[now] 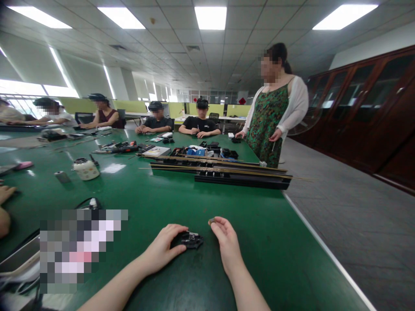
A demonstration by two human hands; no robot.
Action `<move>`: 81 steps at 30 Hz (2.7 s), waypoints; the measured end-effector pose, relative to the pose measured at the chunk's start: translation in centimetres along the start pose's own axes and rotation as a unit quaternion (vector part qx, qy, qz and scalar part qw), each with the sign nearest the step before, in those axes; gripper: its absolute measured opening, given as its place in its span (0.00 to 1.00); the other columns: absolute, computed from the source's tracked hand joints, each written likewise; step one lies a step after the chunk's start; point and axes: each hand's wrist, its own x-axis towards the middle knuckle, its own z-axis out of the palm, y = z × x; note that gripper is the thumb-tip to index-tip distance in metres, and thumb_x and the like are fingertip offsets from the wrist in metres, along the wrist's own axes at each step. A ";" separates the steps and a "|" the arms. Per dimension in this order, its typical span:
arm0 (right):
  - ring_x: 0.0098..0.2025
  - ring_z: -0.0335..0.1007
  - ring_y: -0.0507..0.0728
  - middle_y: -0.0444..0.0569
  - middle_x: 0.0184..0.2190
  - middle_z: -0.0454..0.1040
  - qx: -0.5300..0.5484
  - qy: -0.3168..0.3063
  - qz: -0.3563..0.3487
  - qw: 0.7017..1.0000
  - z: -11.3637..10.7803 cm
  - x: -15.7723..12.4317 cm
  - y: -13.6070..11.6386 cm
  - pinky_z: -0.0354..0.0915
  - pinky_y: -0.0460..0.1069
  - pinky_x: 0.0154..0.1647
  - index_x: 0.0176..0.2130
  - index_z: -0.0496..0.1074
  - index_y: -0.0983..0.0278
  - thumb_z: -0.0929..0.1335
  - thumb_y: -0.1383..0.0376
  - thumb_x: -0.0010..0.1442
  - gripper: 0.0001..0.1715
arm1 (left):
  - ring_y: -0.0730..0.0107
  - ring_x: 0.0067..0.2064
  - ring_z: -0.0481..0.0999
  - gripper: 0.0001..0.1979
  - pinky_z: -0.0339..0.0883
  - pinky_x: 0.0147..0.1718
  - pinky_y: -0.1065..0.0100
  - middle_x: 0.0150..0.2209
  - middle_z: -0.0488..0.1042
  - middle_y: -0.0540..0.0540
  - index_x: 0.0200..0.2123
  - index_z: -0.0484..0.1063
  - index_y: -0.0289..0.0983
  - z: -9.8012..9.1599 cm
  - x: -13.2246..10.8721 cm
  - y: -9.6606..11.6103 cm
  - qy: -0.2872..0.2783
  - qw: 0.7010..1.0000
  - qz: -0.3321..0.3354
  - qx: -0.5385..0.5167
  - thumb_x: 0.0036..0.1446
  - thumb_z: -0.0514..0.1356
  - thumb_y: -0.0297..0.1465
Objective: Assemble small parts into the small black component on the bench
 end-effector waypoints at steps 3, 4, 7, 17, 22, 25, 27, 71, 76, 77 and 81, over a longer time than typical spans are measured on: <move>0.43 0.71 0.59 0.47 0.34 0.76 0.017 0.011 0.011 1.000 0.1 -0.1 -0.3 0.62 0.54 0.49 0.35 0.71 0.62 0.75 0.55 0.40 0.23 | 0.59 0.48 0.68 0.20 0.61 0.49 0.59 0.46 0.71 0.45 0.47 0.67 0.41 0.0 0.0 0.0 -0.002 1.000 -0.002 0.002 0.50 0.63 0.29; 0.43 0.71 0.59 0.47 0.34 0.76 0.022 0.014 0.013 1.000 0.2 -0.2 -0.4 0.63 0.54 0.48 0.35 0.71 0.62 0.75 0.55 0.39 0.23 | 0.59 0.48 0.68 0.19 0.61 0.49 0.59 0.46 0.71 0.45 0.48 0.67 0.41 0.0 0.0 0.0 -0.003 1.000 -0.001 0.002 0.51 0.63 0.29; 0.42 0.72 0.59 0.47 0.33 0.76 0.031 0.018 0.011 0.999 0.3 -0.2 -0.5 0.64 0.53 0.45 0.35 0.71 0.62 0.74 0.56 0.40 0.22 | 0.58 0.48 0.68 0.19 0.61 0.49 0.59 0.46 0.71 0.45 0.48 0.67 0.41 0.0 -0.1 0.0 -0.006 1.000 0.003 0.000 0.52 0.63 0.29; 0.42 0.72 0.59 0.46 0.33 0.77 0.038 0.020 0.017 0.999 0.3 -0.2 -0.5 0.64 0.53 0.44 0.34 0.71 0.61 0.74 0.56 0.39 0.21 | 0.57 0.48 0.68 0.19 0.61 0.49 0.58 0.46 0.71 0.45 0.48 0.67 0.42 0.1 -0.1 -0.2 -0.001 1.000 0.001 -0.010 0.51 0.63 0.30; 0.42 0.72 0.60 0.47 0.33 0.77 0.049 0.026 0.021 0.998 0.4 -0.2 -0.6 0.64 0.54 0.45 0.33 0.72 0.62 0.75 0.56 0.38 0.21 | 0.57 0.48 0.68 0.19 0.61 0.49 0.58 0.46 0.71 0.45 0.48 0.67 0.41 0.0 -0.2 -0.1 -0.002 1.000 -0.001 -0.007 0.51 0.63 0.29; 0.42 0.72 0.59 0.46 0.33 0.77 0.049 0.022 0.022 0.998 0.3 -0.2 -0.6 0.63 0.53 0.46 0.33 0.72 0.61 0.75 0.56 0.39 0.21 | 0.58 0.48 0.68 0.20 0.61 0.48 0.58 0.45 0.71 0.45 0.47 0.67 0.40 0.0 -0.2 0.0 0.000 1.000 -0.004 -0.004 0.50 0.64 0.28; 0.42 0.71 0.58 0.46 0.33 0.76 0.046 0.018 0.022 0.999 0.3 -0.2 -0.6 0.63 0.53 0.46 0.34 0.72 0.61 0.75 0.56 0.39 0.21 | 0.58 0.48 0.68 0.20 0.61 0.48 0.59 0.45 0.71 0.45 0.47 0.67 0.40 -0.1 -0.1 0.0 0.000 1.000 -0.005 -0.005 0.50 0.64 0.28; 0.39 0.71 0.57 0.45 0.31 0.77 0.067 0.025 0.030 0.997 0.2 -0.1 -0.5 0.63 0.50 0.42 0.33 0.72 0.61 0.77 0.56 0.35 0.24 | 0.59 0.48 0.68 0.20 0.61 0.48 0.60 0.45 0.71 0.45 0.48 0.66 0.41 0.2 -0.2 -0.2 0.001 1.000 0.005 0.000 0.50 0.63 0.29; 0.40 0.71 0.57 0.46 0.32 0.77 0.056 0.024 0.023 0.998 0.1 -0.1 -0.3 0.63 0.52 0.44 0.33 0.72 0.61 0.76 0.56 0.36 0.23 | 0.59 0.48 0.68 0.20 0.61 0.49 0.60 0.46 0.71 0.45 0.48 0.66 0.40 0.2 -0.1 -0.1 0.000 1.000 0.000 -0.001 0.50 0.64 0.28; 0.40 0.71 0.57 0.46 0.32 0.77 0.055 0.023 0.022 0.998 0.1 -0.1 -0.3 0.63 0.52 0.45 0.33 0.72 0.61 0.76 0.56 0.36 0.23 | 0.59 0.48 0.68 0.20 0.61 0.49 0.60 0.46 0.71 0.45 0.48 0.66 0.40 0.2 -0.1 -0.1 0.000 1.000 0.000 -0.001 0.50 0.63 0.29; 0.41 0.71 0.57 0.46 0.32 0.77 0.051 0.022 0.020 0.998 0.1 0.0 -0.3 0.62 0.53 0.48 0.34 0.72 0.62 0.77 0.57 0.36 0.24 | 0.58 0.48 0.68 0.20 0.60 0.49 0.59 0.45 0.71 0.44 0.48 0.67 0.40 0.1 0.0 0.0 0.000 1.000 -0.003 -0.001 0.50 0.63 0.29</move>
